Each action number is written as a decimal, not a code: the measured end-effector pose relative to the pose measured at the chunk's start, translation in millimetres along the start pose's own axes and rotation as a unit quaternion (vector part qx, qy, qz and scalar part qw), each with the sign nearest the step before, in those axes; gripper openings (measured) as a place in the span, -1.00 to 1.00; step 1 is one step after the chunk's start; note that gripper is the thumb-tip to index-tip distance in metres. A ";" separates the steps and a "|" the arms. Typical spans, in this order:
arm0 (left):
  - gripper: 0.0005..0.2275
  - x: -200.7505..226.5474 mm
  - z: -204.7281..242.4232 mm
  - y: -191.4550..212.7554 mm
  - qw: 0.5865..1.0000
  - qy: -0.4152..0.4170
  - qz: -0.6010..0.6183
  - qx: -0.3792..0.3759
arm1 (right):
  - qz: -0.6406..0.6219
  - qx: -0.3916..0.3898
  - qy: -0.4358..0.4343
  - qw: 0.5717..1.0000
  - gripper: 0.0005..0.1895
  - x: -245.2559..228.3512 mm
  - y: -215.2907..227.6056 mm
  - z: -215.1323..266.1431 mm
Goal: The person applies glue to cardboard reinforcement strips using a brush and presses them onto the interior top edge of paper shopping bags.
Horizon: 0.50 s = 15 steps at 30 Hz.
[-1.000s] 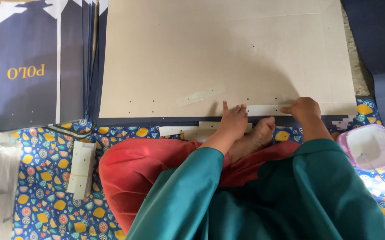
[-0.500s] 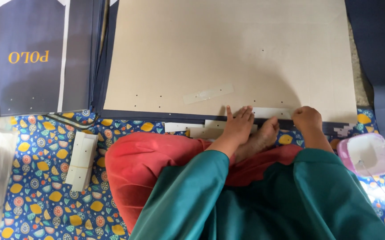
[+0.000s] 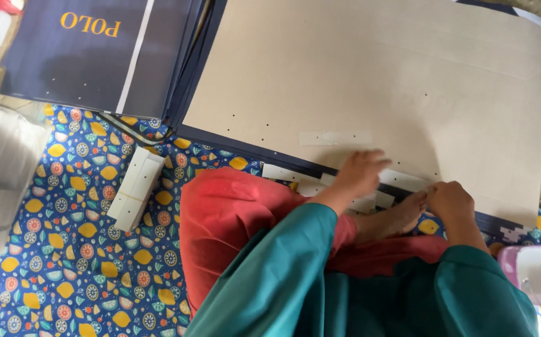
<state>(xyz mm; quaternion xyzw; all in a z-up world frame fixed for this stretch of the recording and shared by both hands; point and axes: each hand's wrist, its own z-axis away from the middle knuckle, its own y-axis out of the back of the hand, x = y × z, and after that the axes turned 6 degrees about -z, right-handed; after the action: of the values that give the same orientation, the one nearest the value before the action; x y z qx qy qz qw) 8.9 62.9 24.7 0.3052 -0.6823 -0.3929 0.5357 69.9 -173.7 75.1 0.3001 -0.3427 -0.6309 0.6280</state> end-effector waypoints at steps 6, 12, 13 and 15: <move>-0.37 -103.2 -3.7 93.7 0.961 0.209 -0.163 -0.079 | -0.002 -0.010 -0.002 1.000 -0.51 -4.2 10.3 4.5; -0.54 -127.8 16.3 85.8 0.957 0.196 -0.189 -0.103 | -0.037 0.002 -0.014 0.999 -0.51 -5.8 14.7 16.3; -0.54 -124.6 16.4 89.5 0.958 0.192 -0.187 -0.103 | -0.037 0.003 -0.017 0.999 -0.51 -2.3 12.6 18.2; -0.48 -119.6 17.8 98.7 0.953 0.240 -0.146 -0.118 | -0.127 0.037 -0.007 0.991 -0.55 2.5 9.3 22.6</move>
<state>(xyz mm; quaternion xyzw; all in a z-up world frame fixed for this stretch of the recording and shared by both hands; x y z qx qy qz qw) 20.8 216.6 49.1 0.4214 -0.4309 -0.4593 0.6525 57.0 -174.7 96.0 0.3596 -0.3291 -0.6948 0.5288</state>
